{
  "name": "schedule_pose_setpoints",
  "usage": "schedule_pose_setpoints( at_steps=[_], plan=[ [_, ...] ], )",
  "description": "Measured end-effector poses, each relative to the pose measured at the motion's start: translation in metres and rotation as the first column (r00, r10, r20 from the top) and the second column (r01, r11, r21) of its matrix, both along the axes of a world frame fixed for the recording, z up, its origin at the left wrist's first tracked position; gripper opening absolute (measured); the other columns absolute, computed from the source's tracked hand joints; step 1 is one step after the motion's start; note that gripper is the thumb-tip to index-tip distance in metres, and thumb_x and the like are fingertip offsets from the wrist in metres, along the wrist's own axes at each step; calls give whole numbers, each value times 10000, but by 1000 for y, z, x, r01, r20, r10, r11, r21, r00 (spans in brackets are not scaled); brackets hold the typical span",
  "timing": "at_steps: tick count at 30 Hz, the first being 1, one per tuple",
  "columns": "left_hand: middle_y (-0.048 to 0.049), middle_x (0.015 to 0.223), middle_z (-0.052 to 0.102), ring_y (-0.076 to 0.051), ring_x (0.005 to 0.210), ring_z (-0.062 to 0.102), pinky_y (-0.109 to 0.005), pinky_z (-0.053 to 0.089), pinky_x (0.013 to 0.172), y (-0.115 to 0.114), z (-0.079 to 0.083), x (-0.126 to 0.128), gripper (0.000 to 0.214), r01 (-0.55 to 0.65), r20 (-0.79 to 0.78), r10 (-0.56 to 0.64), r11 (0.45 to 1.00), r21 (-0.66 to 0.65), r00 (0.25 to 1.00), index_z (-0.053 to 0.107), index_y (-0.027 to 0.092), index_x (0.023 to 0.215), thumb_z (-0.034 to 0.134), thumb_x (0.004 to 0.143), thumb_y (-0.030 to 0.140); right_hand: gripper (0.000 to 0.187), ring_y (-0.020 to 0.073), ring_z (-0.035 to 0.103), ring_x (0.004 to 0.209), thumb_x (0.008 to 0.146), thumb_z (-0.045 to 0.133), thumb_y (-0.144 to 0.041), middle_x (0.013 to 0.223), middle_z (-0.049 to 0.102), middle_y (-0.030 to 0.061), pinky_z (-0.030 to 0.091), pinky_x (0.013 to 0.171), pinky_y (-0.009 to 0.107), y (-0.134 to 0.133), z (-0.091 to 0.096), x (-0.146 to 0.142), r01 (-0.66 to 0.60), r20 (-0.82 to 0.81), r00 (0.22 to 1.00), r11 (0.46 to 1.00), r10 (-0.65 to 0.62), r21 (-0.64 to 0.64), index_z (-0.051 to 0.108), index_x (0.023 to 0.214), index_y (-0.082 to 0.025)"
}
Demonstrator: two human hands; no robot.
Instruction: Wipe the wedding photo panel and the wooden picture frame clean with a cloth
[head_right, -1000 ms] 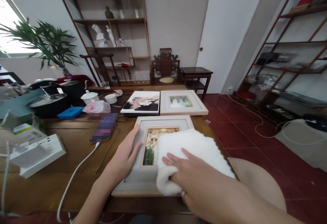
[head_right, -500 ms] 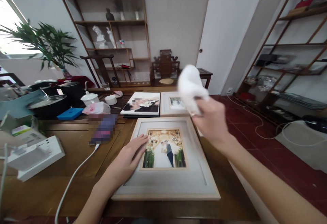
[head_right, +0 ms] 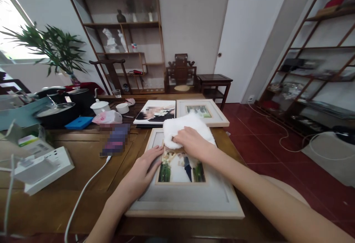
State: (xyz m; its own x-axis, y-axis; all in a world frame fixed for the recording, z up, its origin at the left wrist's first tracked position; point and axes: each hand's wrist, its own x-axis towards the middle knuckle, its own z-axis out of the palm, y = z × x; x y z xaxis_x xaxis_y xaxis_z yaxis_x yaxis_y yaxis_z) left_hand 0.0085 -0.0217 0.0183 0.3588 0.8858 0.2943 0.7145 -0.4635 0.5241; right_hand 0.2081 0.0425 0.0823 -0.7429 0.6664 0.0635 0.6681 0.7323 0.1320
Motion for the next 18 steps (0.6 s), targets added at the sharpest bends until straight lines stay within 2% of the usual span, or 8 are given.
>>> schedule_pose_setpoints(
  at_steps=[4,7,9,11,15,18],
  plan=[
    [-93,1316,512,-233,1277,393,-446,359,1027,0,0,1,344,-19,-19,18,999,-27,1000,524,182,1214,405,891,192,361,212,575,724,565,407,74,694,631,68,298,569,273,-8,10,41,176,43,984,984,-176,2,633,706,-170],
    [-100,1308,518,-236,1271,403,-442,363,1026,0,2,2,334,-32,-21,32,999,-27,999,537,173,1198,415,888,195,405,212,566,749,537,391,69,722,626,67,302,583,270,-14,9,57,250,54,967,968,-250,8,638,745,-175],
    [-103,1300,525,-234,1261,417,-436,366,1026,0,2,2,326,-38,-16,37,999,-22,999,545,171,1186,424,884,192,418,215,562,782,545,381,70,767,630,74,321,619,275,-24,7,58,250,61,967,968,-249,-13,635,765,-176],
    [-103,1297,528,-230,1255,426,-434,369,1024,1,1,2,323,-36,-13,36,999,-17,999,545,173,1182,428,881,187,425,218,562,796,558,370,74,809,634,78,340,657,286,-43,5,54,222,64,974,973,-218,-66,630,777,-180],
    [-107,1297,526,-226,1259,419,-437,370,1024,1,-1,1,328,-31,-21,31,1000,-3,999,535,160,1190,416,886,189,395,214,577,771,633,392,32,868,646,66,379,689,303,-101,4,48,147,-14,988,958,-155,-247,629,810,-230],
    [-113,1298,524,-226,1260,418,-434,372,1024,1,-1,1,330,-27,-29,27,1000,-1,999,533,147,1190,409,889,197,307,216,582,705,648,455,-31,733,648,28,395,655,303,-136,5,50,213,-102,962,933,-252,-289,619,723,-281]
  ],
)
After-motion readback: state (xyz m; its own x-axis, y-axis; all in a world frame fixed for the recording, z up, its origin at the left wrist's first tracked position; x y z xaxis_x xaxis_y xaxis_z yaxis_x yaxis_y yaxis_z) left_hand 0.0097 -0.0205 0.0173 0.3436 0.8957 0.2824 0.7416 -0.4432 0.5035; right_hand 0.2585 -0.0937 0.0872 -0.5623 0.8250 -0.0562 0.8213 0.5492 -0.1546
